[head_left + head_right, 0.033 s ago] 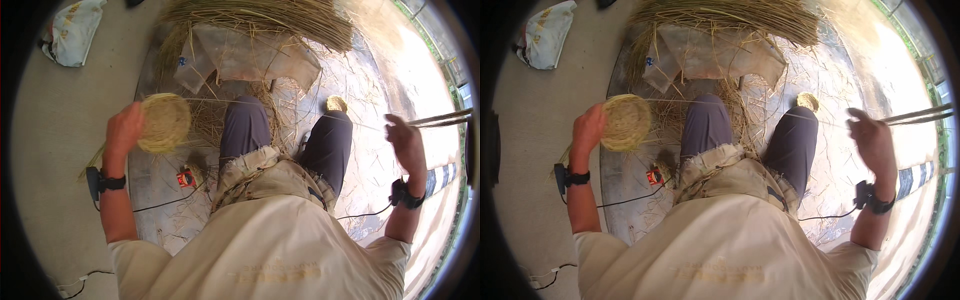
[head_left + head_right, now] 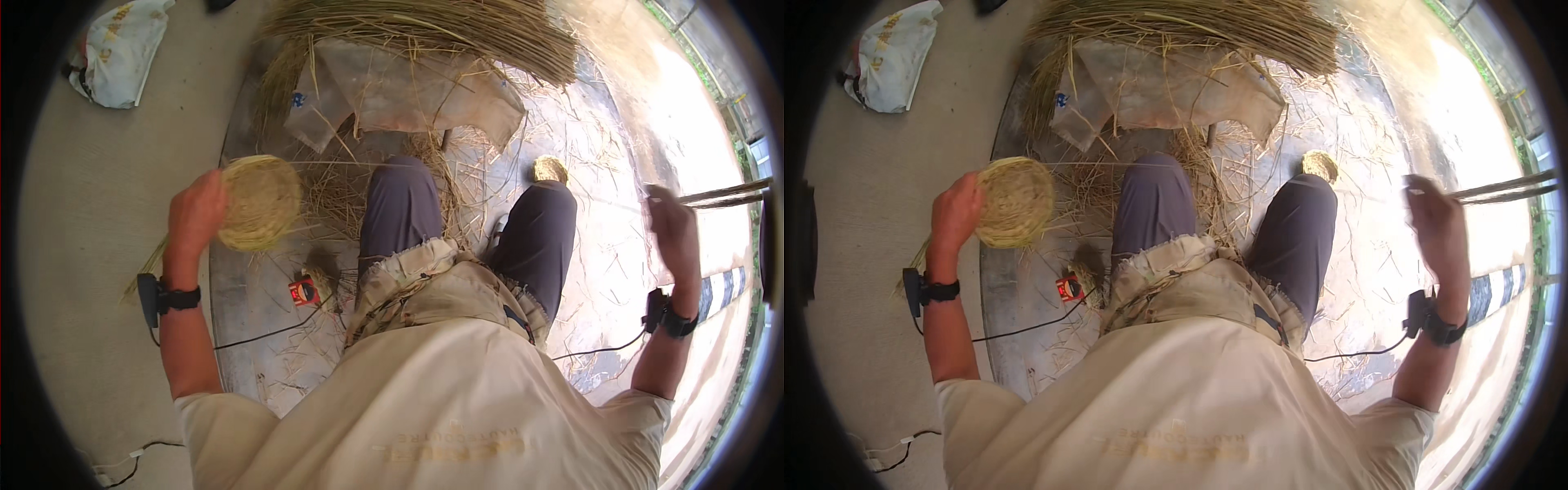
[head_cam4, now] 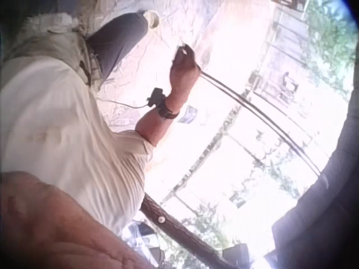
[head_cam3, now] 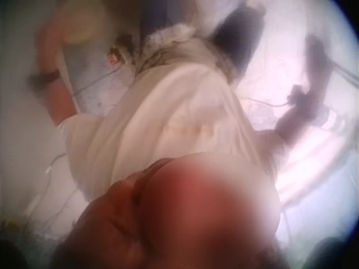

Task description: Weave a small basket using straw and a weaving needle.

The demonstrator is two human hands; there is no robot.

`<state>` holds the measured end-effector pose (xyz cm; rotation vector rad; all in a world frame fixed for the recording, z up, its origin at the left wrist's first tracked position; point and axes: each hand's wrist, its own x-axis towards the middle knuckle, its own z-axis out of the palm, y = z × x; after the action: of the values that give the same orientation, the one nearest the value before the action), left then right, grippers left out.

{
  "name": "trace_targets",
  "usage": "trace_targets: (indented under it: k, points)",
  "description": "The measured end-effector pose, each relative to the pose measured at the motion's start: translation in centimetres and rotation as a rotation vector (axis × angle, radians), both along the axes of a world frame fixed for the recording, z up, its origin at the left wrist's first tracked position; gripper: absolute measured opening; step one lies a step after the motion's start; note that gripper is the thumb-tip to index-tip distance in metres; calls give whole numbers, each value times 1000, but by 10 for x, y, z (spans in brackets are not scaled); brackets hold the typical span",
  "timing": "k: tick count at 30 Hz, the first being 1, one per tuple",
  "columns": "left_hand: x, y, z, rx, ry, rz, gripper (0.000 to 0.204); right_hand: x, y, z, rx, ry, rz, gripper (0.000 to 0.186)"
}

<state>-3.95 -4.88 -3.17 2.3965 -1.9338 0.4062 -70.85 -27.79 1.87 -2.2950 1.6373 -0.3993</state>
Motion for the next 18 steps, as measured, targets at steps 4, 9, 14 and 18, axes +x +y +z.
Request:
trace_targets:
  k: [4,9,14,18]
  points:
    - [42,33,-8,52,-4,134,18,-183,-69,-44,-453,164,-88,29]
    - [85,72,-30,211,-14,356,21,-362,-94,-86,-366,235,-181,31]
    - [92,111,-26,261,-83,436,24,-321,-73,-93,82,-664,-671,34]
    - [121,120,-44,344,-73,574,26,-418,-80,-91,-9,-1276,-714,47]
